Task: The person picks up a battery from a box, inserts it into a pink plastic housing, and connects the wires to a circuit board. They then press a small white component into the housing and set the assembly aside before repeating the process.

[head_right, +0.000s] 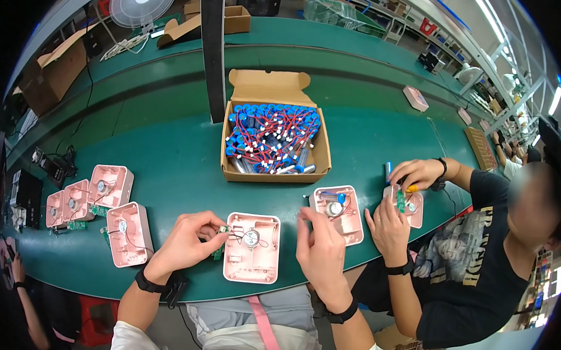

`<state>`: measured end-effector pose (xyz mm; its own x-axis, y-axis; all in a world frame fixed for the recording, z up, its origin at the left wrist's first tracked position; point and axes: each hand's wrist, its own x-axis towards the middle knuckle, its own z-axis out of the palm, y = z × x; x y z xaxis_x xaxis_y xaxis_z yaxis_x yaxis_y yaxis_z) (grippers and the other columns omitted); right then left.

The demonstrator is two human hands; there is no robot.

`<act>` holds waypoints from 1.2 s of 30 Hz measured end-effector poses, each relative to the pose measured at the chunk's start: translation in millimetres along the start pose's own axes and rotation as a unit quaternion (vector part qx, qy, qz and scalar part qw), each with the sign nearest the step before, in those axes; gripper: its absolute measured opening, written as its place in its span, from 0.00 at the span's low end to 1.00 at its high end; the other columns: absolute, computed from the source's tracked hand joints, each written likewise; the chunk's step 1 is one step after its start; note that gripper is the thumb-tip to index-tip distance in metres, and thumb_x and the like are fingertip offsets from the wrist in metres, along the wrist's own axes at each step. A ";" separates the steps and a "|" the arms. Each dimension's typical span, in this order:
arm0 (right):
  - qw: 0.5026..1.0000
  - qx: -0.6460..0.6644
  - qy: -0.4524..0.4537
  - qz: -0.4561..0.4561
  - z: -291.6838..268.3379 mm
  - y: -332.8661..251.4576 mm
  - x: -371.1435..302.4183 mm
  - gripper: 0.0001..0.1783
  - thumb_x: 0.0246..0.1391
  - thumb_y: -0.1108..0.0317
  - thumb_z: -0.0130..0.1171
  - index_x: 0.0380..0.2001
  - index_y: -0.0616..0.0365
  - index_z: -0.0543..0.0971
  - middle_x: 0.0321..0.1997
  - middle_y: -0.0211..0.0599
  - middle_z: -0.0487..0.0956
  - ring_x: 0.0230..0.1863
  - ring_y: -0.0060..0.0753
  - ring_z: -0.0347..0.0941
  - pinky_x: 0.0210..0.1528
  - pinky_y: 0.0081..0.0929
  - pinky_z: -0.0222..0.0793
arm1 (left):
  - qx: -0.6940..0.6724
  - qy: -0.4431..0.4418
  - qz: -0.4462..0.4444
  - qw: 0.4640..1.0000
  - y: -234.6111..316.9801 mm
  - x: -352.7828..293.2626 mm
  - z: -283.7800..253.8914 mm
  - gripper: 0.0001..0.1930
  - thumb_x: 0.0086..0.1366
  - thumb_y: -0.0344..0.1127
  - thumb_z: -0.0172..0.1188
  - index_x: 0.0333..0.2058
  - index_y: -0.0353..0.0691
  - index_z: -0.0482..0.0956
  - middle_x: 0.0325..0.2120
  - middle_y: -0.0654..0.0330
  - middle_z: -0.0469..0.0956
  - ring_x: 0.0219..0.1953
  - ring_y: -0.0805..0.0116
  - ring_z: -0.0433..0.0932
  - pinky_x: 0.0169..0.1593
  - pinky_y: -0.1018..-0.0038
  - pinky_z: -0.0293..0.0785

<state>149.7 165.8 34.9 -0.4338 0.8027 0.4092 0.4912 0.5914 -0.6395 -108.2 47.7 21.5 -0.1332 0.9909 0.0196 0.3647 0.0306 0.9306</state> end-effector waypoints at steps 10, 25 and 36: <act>0.984 0.040 -0.117 0.128 36.2 -8.7 96.0 0.13 0.65 0.70 0.64 0.48 0.70 0.82 0.33 0.43 0.87 0.20 0.27 0.81 0.24 0.28 0.73 | 0.005 0.017 0.024 1.000 0.0 -0.7 1.7 0.08 0.65 0.25 0.70 0.38 0.27 0.80 0.22 0.62 0.80 0.23 0.81 0.79 0.29 0.80 0.74; 0.957 0.283 0.064 -0.021 1.3 -41.6 108.8 0.08 0.72 0.74 0.57 0.45 0.69 0.81 0.45 0.43 0.87 0.39 0.28 0.86 0.38 0.22 0.82 | 0.013 0.006 0.021 1.000 -2.8 -0.5 1.3 0.08 0.65 0.26 0.70 0.37 0.27 0.80 0.22 0.60 0.82 0.24 0.78 0.81 0.31 0.79 0.77; 0.941 0.337 0.036 -0.004 -1.6 -41.6 115.8 0.09 0.76 0.71 0.53 0.49 0.67 0.76 0.43 0.49 0.86 0.42 0.35 0.88 0.42 0.25 0.83 | 0.009 0.011 0.017 1.000 -1.1 -2.9 1.6 0.08 0.65 0.25 0.71 0.37 0.26 0.80 0.24 0.60 0.82 0.24 0.79 0.80 0.30 0.79 0.76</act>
<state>80.3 234.4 110.0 -0.3715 0.8159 0.4430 -0.1126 0.4341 -0.8938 -106.7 44.9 19.9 -0.1399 0.9884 0.0595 0.3865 -0.0008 0.9223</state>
